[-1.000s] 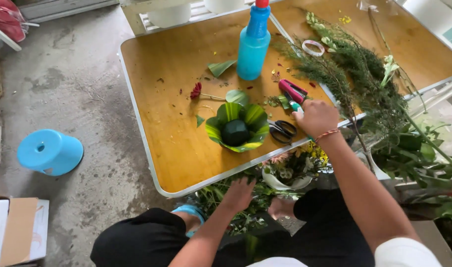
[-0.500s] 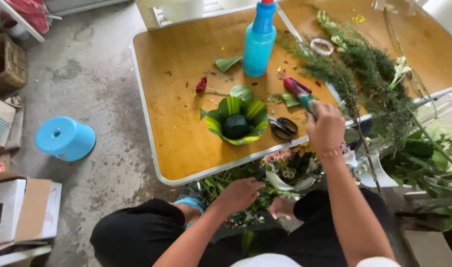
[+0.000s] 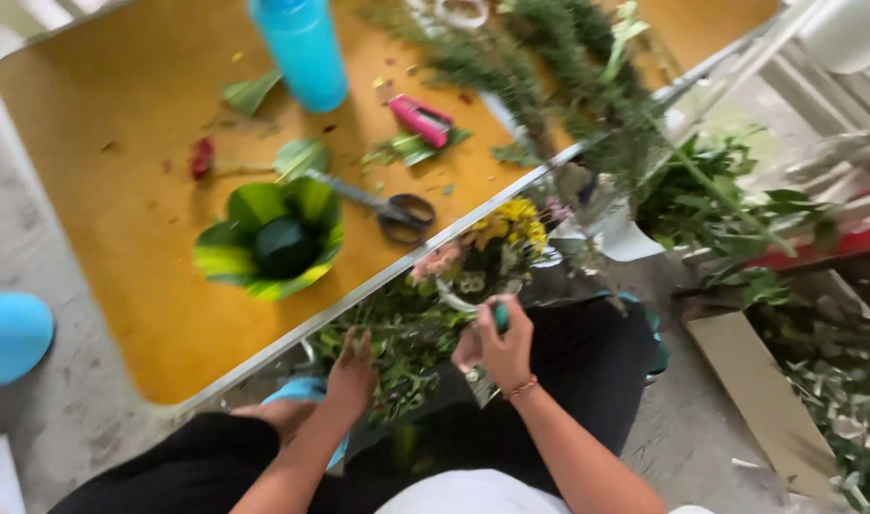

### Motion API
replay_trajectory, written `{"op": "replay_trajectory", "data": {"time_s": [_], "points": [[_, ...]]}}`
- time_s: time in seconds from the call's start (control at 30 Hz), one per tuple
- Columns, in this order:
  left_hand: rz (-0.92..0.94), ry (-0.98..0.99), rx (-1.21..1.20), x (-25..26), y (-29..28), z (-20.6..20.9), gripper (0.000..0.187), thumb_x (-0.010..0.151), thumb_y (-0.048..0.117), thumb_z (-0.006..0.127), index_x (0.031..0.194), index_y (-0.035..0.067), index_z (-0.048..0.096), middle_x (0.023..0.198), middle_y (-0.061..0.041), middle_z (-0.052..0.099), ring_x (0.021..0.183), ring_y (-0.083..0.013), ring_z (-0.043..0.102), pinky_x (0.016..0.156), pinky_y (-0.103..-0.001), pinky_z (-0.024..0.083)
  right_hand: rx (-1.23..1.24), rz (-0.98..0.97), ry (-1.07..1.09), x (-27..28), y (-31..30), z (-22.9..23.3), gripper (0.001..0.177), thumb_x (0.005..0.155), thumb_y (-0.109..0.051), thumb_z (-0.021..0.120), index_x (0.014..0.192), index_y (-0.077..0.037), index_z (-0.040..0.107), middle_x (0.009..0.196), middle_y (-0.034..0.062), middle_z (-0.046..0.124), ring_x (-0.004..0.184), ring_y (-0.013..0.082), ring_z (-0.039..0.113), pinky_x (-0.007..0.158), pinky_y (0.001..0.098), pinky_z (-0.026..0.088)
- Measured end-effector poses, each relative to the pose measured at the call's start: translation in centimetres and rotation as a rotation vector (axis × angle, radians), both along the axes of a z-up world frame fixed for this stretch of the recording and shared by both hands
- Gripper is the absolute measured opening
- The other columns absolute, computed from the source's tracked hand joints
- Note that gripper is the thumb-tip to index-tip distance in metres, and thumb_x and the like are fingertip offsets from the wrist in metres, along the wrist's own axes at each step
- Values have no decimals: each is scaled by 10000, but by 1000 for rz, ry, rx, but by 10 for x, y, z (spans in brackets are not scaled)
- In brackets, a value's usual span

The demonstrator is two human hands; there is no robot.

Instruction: The person arranges a floral display by trimming and shaping green leaves around a black foam base using scissors. They then spray the arrangement with water and add small green branches to the composition.

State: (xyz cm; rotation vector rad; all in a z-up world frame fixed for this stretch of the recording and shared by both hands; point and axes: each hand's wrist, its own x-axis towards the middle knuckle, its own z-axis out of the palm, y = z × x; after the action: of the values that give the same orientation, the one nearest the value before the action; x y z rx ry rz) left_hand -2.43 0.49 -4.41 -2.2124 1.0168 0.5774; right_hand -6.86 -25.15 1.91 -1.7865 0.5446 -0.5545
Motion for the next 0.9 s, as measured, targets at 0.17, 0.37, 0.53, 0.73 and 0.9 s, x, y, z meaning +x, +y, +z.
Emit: {"op": "replay_trajectory", "data": {"time_s": [0.17,0.37,0.53,0.73,0.9], "points": [[497,497,-501,28,-4,-8,655,1045,423,565,1598,200,295,1566,-124,398,1466,-371,343,1217,-600,244,-379,106,-235,7,-9,128,265,1028,-208,585,799,-75,577,798,61,561,725,196,545,678,355,442],[397,428,-327,27,25,-26,587,1012,374,597,1543,283,366,1401,-92,497,1278,-394,513,1143,-584,371,-781,-287,-125,38,-145,150,137,1066,-129,690,951,-55,696,888,98,646,821,278,610,767,415,470],[484,564,-224,28,14,1,565,1022,423,571,1518,225,388,1398,-86,507,1285,-337,541,1081,-514,435,-581,-200,318,83,-243,59,343,950,-414,737,971,-72,719,822,72,657,788,252,597,667,442,463],[564,571,-249,26,14,7,606,1054,395,565,1583,249,310,1495,-90,440,1376,-336,465,1164,-513,375,-19,-116,273,80,-202,116,203,920,-263,762,1008,-87,712,689,3,594,603,119,536,577,300,441],[632,545,-323,21,24,15,597,947,355,530,1532,299,424,1396,-62,538,1319,-297,531,1102,-500,411,184,-116,129,85,-179,156,162,957,-147,740,1042,-51,641,570,47,495,438,137,459,439,288,397]]}}
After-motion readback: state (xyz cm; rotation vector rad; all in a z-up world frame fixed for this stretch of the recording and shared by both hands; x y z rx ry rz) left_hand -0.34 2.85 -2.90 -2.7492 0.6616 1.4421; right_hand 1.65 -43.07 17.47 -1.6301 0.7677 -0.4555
